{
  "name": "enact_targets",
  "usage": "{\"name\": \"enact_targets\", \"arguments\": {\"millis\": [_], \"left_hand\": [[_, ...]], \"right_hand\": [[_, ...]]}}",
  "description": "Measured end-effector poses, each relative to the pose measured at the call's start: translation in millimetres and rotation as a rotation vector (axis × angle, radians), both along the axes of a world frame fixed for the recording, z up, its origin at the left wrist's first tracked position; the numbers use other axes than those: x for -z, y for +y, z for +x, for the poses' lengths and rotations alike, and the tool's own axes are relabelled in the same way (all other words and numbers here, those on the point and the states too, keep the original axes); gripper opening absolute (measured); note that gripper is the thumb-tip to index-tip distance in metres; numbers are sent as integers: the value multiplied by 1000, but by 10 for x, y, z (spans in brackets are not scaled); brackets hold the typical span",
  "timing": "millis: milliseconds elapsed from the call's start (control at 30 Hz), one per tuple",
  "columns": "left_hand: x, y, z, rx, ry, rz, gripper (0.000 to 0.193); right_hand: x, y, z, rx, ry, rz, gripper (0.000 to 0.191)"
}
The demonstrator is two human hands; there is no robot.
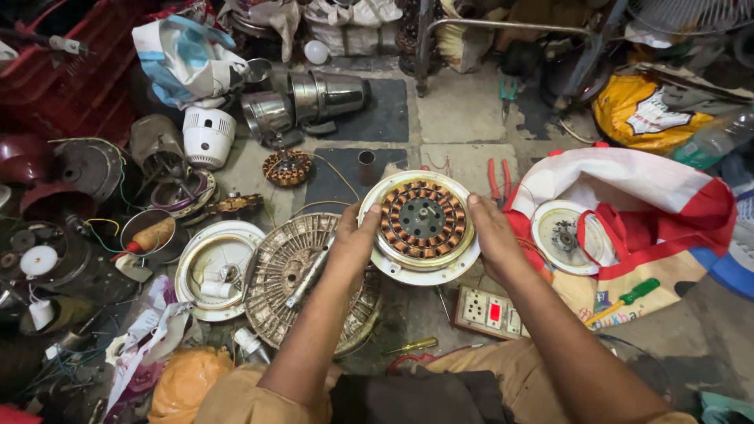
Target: The person assembles a motor stator into a housing, using a hammer and metal rod to seat it. They then insert a brass ring, wipe the components with a cloth, and handle a small cylindrical part.
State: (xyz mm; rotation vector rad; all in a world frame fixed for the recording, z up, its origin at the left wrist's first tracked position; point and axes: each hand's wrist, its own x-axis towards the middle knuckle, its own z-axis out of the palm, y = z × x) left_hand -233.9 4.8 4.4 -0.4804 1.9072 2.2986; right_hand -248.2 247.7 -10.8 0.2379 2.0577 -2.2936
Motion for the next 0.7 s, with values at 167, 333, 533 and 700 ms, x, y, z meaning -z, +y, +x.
{"name": "enact_targets", "arguments": {"millis": [167, 333, 533, 700], "left_hand": [[-20, -31, 222, 28, 25, 143, 71], [-4, -4, 316, 76, -31, 144, 71], [-69, 17, 290, 22, -108, 177, 71], [-84, 18, 391, 57, -125, 185, 73]], "right_hand": [[-236, 21, 207, -157, -134, -226, 52], [-227, 0, 265, -111, -156, -226, 57], [-156, -68, 278, -48, -120, -246, 59], [-498, -45, 356, 16, 386, 705, 75]]}}
